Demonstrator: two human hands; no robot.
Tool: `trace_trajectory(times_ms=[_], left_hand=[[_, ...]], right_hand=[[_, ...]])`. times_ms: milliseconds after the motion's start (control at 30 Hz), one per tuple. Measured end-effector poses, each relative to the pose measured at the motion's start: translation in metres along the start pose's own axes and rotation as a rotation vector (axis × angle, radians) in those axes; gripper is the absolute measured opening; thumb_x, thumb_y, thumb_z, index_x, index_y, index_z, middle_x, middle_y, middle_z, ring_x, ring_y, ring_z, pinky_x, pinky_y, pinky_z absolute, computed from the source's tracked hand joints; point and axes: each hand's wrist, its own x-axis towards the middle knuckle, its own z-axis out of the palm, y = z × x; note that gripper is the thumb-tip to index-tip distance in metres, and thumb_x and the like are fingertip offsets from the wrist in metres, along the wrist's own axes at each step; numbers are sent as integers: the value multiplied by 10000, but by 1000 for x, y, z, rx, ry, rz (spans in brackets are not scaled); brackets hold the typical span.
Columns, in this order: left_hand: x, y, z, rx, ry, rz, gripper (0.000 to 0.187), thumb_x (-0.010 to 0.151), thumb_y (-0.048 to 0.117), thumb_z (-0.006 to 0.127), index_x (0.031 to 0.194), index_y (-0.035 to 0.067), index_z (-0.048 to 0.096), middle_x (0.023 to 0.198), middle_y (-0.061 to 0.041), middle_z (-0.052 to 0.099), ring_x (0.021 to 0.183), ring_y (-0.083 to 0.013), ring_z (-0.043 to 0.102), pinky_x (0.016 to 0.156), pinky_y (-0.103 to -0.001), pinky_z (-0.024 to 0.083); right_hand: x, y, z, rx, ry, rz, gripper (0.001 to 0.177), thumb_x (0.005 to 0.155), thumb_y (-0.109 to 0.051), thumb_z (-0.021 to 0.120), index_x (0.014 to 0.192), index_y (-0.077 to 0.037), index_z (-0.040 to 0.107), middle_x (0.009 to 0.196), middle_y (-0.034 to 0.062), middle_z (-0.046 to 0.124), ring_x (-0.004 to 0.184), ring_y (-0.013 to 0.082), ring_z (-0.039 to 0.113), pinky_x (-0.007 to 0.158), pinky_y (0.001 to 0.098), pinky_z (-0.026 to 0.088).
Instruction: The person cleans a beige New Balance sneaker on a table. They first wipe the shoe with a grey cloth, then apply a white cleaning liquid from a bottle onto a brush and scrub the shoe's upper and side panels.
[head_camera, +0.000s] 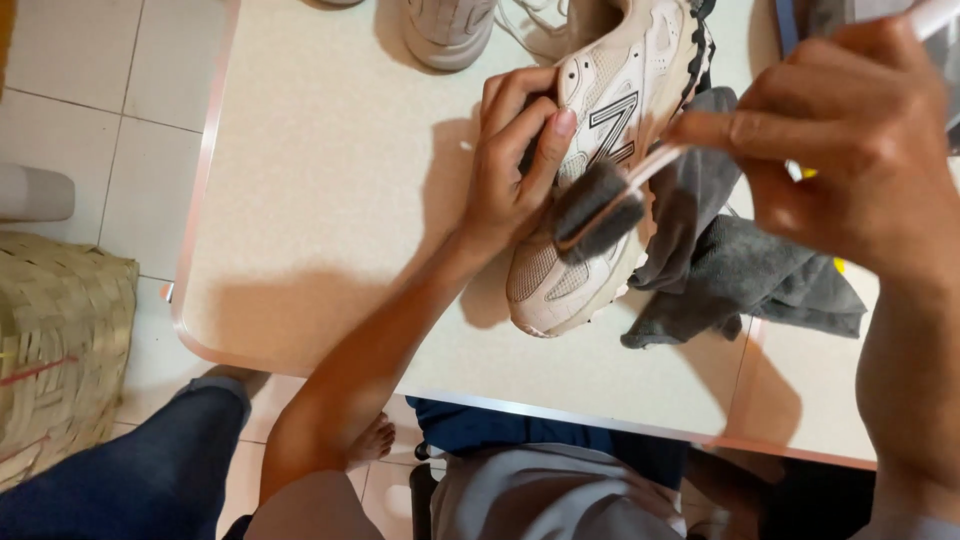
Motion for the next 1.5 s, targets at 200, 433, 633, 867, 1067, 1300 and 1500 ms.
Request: trace_trajectory(times_ms=[200,433,633,867,1067,1300,1500], left_hand=[[0,2,-1,22,-41,-17,361,1080,242,420,905,-14,604,1134,-97,587,1084,-258,492,965,-372,387],[5,8,-8,-18,-41,3,325,1090,162,399,900,-46,562,1108,-139,571,1055,-289,475,967,-390,389],[3,8,-11,46,-24,12,302,1085,133,405,885,-54,531,1123,-184,562,1064,-313,482,984,-420,393],[4,13,-12,150,29,87,347,1081,166,408,837,-47,535,1120,-203,571,1045,-321,470,953,-434,395],[7,16,-13,190,52,92,379,1091,208,392,852,-48,538,1129,-192,559,1056,-322,469,968,-435,383],[5,6,-12,145,40,144,354,1105,157,435,774,31,429,1084,-161,535,986,-336,445,948,-434,387],[9,2,-11,133,94,162,365,1098,181,453,766,32,443,1090,-165,551,1011,-355,476,961,-448,386]], right_hand=[[-8,-14,3,270,-154,-36,699,756,230,522,1287,-179,720,842,33,600,739,254,517,794,401,343],[-98,28,-1,-11,269,574,250,1244,276,864,1226,179,634,944,210,580,770,253,479,731,388,366],[-162,37,42,-254,456,751,579,1042,213,721,1541,73,465,1335,269,626,1005,311,388,812,418,330],[-232,31,101,-224,389,1047,732,1006,173,585,1636,-27,272,962,154,539,754,262,500,647,417,427],[-187,8,81,-413,496,858,556,936,22,713,1423,65,447,1272,280,447,1194,432,425,1002,591,379],[-120,14,102,147,530,729,76,986,-23,843,1029,-13,781,827,124,661,726,273,558,663,347,480],[-84,14,128,847,524,912,135,902,-71,825,1006,-54,740,823,45,683,739,138,622,717,253,553]])
